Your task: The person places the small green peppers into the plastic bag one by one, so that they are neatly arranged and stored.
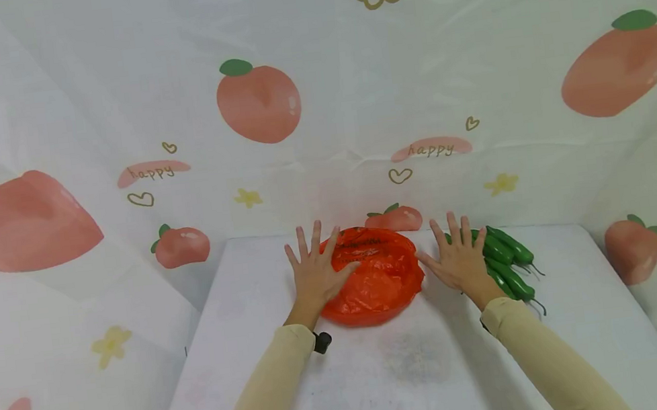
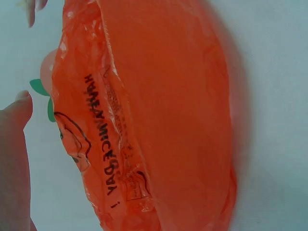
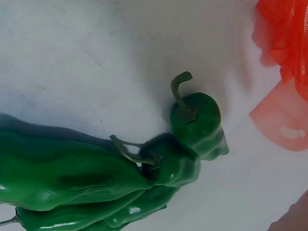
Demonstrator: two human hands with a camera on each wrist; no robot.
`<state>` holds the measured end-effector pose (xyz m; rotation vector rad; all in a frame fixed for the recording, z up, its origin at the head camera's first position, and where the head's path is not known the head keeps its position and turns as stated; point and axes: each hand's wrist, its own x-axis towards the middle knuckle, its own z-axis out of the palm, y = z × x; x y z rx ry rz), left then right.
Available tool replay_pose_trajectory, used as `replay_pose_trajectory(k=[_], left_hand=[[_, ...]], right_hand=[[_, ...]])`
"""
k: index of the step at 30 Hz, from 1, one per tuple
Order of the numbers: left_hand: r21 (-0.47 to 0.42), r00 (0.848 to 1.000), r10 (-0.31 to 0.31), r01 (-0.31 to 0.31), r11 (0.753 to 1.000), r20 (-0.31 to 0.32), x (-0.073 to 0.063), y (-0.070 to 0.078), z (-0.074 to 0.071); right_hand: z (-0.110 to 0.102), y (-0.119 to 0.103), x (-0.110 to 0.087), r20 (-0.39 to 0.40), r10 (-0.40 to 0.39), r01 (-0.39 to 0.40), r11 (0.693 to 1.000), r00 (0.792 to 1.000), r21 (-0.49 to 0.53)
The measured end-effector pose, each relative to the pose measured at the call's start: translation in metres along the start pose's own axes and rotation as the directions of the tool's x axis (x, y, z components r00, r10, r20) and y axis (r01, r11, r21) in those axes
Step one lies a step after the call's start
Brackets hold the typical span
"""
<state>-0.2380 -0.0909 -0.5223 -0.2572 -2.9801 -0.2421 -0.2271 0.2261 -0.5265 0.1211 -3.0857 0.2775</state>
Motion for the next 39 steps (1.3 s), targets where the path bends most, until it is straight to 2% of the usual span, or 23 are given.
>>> replay_pose_trajectory(k=[3,10,17,26,34,39], left_hand=[[-0.014,1.000,-0.007,0.007,1.000,0.019,-0.003,-0.002,0.000],[-0.040,1.000,-0.017,0.017,0.999,-0.007,-0.009,-0.011,0.006],[-0.046,0.999,-0.032,0.033,0.998,0.028,-0.014,-0.019,0.011],[-0.069,0.999,-0.036,0.037,0.997,0.009,-0.018,-0.030,0.011],[-0.113,0.997,-0.080,0.082,0.990,0.024,-0.021,-0.040,0.019],[-0.158,0.991,-0.118,0.126,0.979,0.063,-0.027,-0.046,0.022]], right_hand=[[0.000,0.002,-0.002,0.016,0.005,-0.005,1.000,1.000,-0.010],[0.001,0.005,-0.003,0.021,0.001,0.000,1.000,1.000,-0.021],[0.004,0.013,-0.007,0.026,0.020,-0.020,1.000,0.999,-0.007],[0.004,0.021,-0.011,0.017,0.006,-0.007,1.000,1.000,0.027],[0.002,0.026,-0.013,0.029,-0.005,0.004,0.999,1.000,0.046],[0.008,0.028,-0.013,0.003,-0.006,0.006,0.998,1.000,0.058]])
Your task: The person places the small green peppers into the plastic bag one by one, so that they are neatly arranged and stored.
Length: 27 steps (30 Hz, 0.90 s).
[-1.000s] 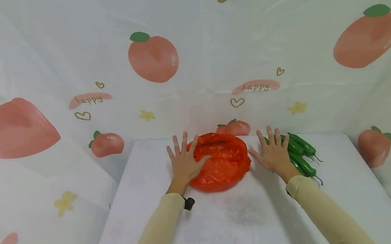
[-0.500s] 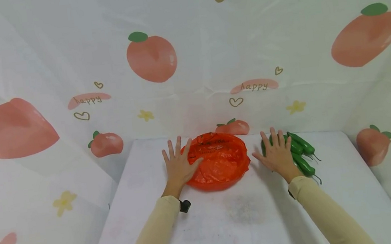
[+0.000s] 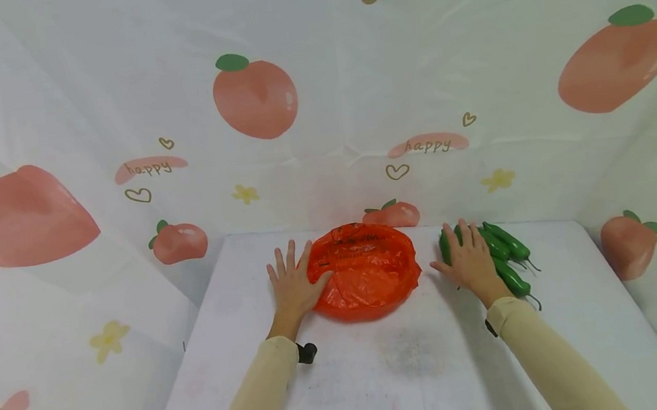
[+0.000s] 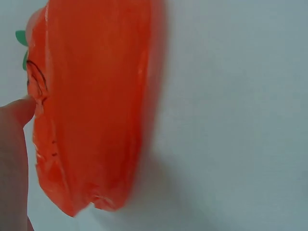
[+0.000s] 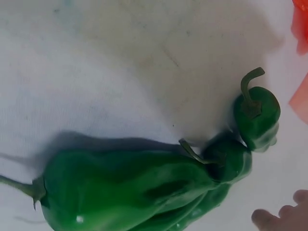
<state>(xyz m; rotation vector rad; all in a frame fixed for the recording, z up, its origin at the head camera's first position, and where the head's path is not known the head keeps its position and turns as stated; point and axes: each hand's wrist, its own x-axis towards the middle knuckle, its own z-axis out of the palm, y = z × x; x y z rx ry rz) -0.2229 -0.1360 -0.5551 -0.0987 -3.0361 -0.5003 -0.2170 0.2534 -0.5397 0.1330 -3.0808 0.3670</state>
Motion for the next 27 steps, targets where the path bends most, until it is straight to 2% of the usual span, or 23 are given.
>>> replay_pose_trajectory(k=[9,18,21,27], left_hand=[[-0.086,0.999,-0.041,0.041,0.995,-0.001,-0.008,-0.017,0.007],[-0.222,0.997,-0.076,0.079,0.972,0.023,-0.013,-0.024,0.011],[-0.278,0.995,-0.096,0.098,0.956,0.021,-0.014,-0.025,0.014],[-0.420,0.990,-0.138,0.113,0.900,-0.030,-0.019,-0.028,0.022]], right_hand=[[0.009,0.002,0.004,-0.048,-0.002,0.005,0.998,0.999,0.060],[0.013,0.003,0.007,-0.058,0.046,-0.034,0.981,0.997,0.193],[0.015,0.002,0.008,-0.031,0.087,-0.076,0.965,0.996,0.252],[0.017,-0.001,0.012,0.025,0.158,-0.157,0.927,0.987,0.341]])
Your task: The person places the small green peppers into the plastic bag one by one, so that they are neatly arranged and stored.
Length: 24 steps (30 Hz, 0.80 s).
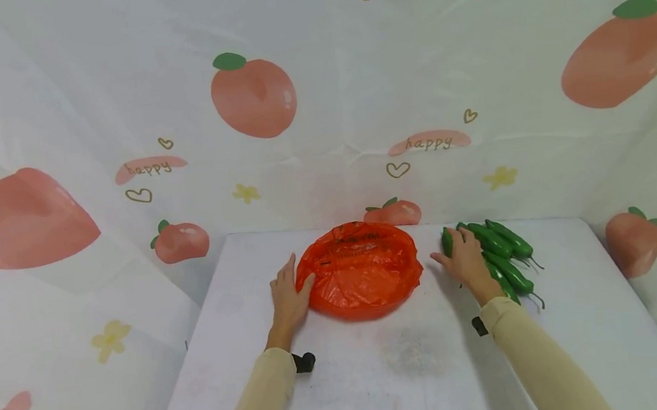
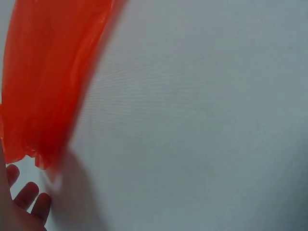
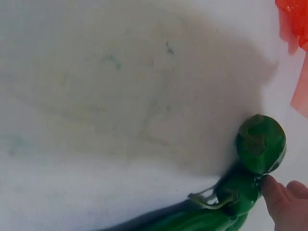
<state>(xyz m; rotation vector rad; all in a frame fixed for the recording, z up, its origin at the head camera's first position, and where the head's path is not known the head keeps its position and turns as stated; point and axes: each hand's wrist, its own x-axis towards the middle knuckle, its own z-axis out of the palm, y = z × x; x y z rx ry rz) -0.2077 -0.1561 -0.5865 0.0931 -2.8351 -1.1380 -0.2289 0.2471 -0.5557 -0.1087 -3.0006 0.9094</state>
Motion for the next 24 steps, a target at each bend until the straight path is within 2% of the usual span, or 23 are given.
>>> replay_pose_trajectory(k=[4,8,11,15,18,24], left_hand=[[-0.067,1.000,-0.017,0.015,0.998,-0.023,-0.001,-0.007,0.007],[-0.137,0.999,-0.006,0.000,0.991,-0.042,-0.001,-0.016,0.013],[-0.209,0.998,-0.006,-0.006,0.978,-0.058,-0.003,-0.021,0.014],[-0.308,0.993,-0.004,-0.032,0.951,-0.117,-0.005,-0.027,0.012],[-0.339,0.987,0.012,-0.067,0.938,-0.162,-0.006,-0.031,0.012],[-0.342,0.986,0.011,-0.069,0.937,-0.169,-0.009,-0.034,0.011]], right_hand=[[0.001,-0.001,0.001,0.010,0.015,-0.015,1.000,1.000,0.006],[0.002,-0.001,0.001,0.018,0.028,-0.028,1.000,0.999,-0.001],[0.003,-0.002,0.001,0.024,0.031,-0.031,1.000,0.999,-0.003],[0.005,-0.002,0.002,0.016,0.015,-0.014,1.000,1.000,-0.012],[0.006,-0.002,0.002,0.015,0.011,-0.011,1.000,1.000,-0.027],[0.009,-0.003,-0.001,0.065,0.052,-0.050,0.998,0.997,-0.043]])
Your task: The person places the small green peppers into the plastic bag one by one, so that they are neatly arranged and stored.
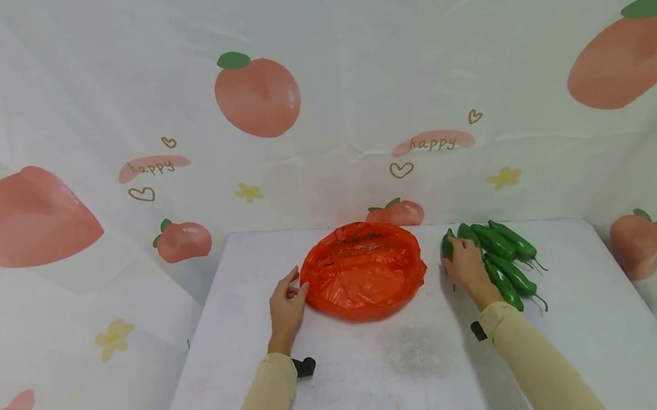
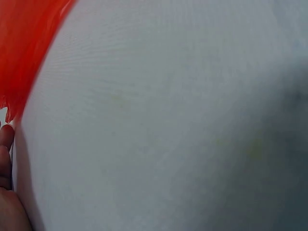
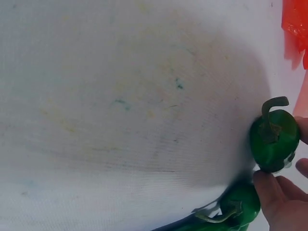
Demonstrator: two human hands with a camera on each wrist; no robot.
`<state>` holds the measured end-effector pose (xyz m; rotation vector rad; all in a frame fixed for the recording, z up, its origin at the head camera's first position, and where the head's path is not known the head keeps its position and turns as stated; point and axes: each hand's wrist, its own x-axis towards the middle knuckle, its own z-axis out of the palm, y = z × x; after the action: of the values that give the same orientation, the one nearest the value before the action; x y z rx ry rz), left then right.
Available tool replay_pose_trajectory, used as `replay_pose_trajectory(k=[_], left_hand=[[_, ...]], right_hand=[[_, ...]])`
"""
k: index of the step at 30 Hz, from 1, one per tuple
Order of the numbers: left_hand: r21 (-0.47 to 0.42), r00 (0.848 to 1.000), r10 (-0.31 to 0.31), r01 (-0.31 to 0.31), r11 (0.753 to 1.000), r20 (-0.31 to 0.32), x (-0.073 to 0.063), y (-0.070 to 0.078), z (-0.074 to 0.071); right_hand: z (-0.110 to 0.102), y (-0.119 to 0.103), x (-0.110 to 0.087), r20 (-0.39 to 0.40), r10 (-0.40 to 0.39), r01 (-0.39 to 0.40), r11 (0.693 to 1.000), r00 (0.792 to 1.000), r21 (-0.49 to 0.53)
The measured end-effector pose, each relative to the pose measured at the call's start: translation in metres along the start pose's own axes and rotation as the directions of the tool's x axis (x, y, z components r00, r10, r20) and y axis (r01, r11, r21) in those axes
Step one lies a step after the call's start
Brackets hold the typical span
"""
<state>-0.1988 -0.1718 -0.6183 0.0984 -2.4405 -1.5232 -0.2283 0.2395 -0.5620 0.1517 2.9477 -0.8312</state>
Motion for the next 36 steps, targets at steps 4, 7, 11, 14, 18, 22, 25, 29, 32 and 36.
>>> replay_pose_trajectory(k=[4,7,11,14,18,22,25,29,32,36], left_hand=[[-0.005,0.999,0.034,-0.034,0.999,-0.011,-0.001,-0.001,0.000],[-0.009,0.997,0.066,-0.067,0.998,-0.028,-0.001,-0.001,0.001],[-0.002,0.995,0.085,-0.085,0.996,-0.053,0.000,0.000,0.002],[0.003,0.994,0.089,-0.089,0.996,-0.061,0.000,0.001,0.003],[-0.006,0.994,0.092,-0.092,0.996,-0.052,0.000,0.002,0.004],[0.005,0.995,0.086,-0.086,0.996,-0.049,-0.001,0.003,0.004],[0.020,0.995,0.082,-0.081,0.996,-0.057,-0.002,0.004,0.003],[0.034,0.993,0.097,-0.095,0.995,-0.062,-0.004,0.004,0.003],[0.035,0.992,0.101,-0.098,0.995,-0.071,-0.005,0.004,0.003],[0.025,0.992,0.093,-0.091,0.996,-0.083,-0.005,0.004,0.002]], right_hand=[[0.000,0.001,-0.002,0.059,0.013,-0.011,0.999,0.998,-0.034],[0.001,0.002,-0.002,0.077,0.016,-0.013,0.999,0.997,-0.042],[0.001,0.002,0.000,0.055,-0.002,0.003,1.000,0.998,-0.022],[0.000,0.004,0.002,0.070,0.011,-0.013,1.000,0.997,0.023],[-0.003,0.008,0.003,0.101,0.064,-0.073,0.993,0.993,0.094],[-0.005,0.008,0.002,0.111,0.089,-0.104,0.985,0.990,0.137],[-0.004,0.006,0.000,0.111,0.096,-0.113,0.981,0.989,0.160],[-0.005,0.003,-0.003,0.087,0.095,-0.109,0.978,0.992,0.176],[-0.009,-0.001,-0.004,0.058,0.086,-0.094,0.981,0.995,0.167],[-0.015,-0.005,-0.004,0.032,0.072,-0.076,0.986,0.997,0.150]])
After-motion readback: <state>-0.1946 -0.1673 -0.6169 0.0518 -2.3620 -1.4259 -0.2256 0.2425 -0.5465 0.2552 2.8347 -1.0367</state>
